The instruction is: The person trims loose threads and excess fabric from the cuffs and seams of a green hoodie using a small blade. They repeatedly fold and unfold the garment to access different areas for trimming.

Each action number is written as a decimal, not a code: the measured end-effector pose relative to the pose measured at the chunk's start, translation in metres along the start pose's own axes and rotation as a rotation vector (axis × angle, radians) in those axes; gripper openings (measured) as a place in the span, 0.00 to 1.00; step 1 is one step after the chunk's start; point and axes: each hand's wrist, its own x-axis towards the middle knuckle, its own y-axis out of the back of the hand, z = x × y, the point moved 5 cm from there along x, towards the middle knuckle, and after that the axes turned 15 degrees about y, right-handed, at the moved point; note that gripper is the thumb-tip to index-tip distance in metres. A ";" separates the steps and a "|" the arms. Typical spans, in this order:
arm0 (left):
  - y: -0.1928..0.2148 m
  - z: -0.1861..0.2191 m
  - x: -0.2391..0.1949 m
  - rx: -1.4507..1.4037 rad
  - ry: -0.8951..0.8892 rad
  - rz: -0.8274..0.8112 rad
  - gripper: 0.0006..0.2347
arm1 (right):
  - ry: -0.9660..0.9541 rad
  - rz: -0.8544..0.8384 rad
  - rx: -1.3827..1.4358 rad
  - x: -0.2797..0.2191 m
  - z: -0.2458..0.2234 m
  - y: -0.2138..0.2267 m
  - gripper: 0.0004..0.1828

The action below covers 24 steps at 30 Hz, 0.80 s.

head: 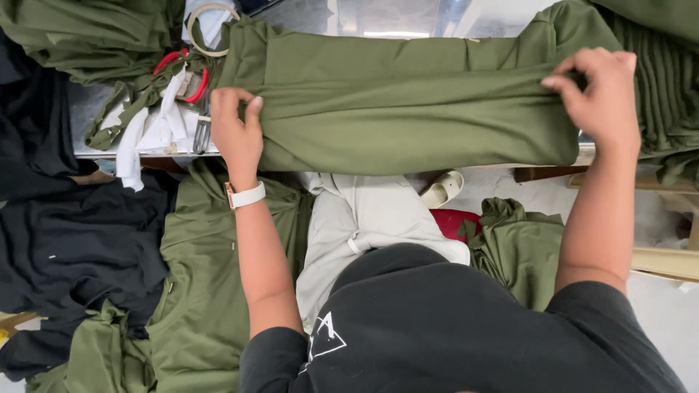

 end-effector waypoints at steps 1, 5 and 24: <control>0.000 -0.003 0.000 -0.025 0.028 0.027 0.04 | -0.030 0.076 0.045 0.002 0.008 -0.001 0.10; 0.006 0.002 -0.001 -0.102 0.042 0.156 0.05 | -0.170 0.197 0.289 0.015 0.025 -0.011 0.08; 0.027 0.001 0.036 -0.427 0.000 0.064 0.01 | 0.361 -0.118 0.013 0.082 -0.182 -0.079 0.28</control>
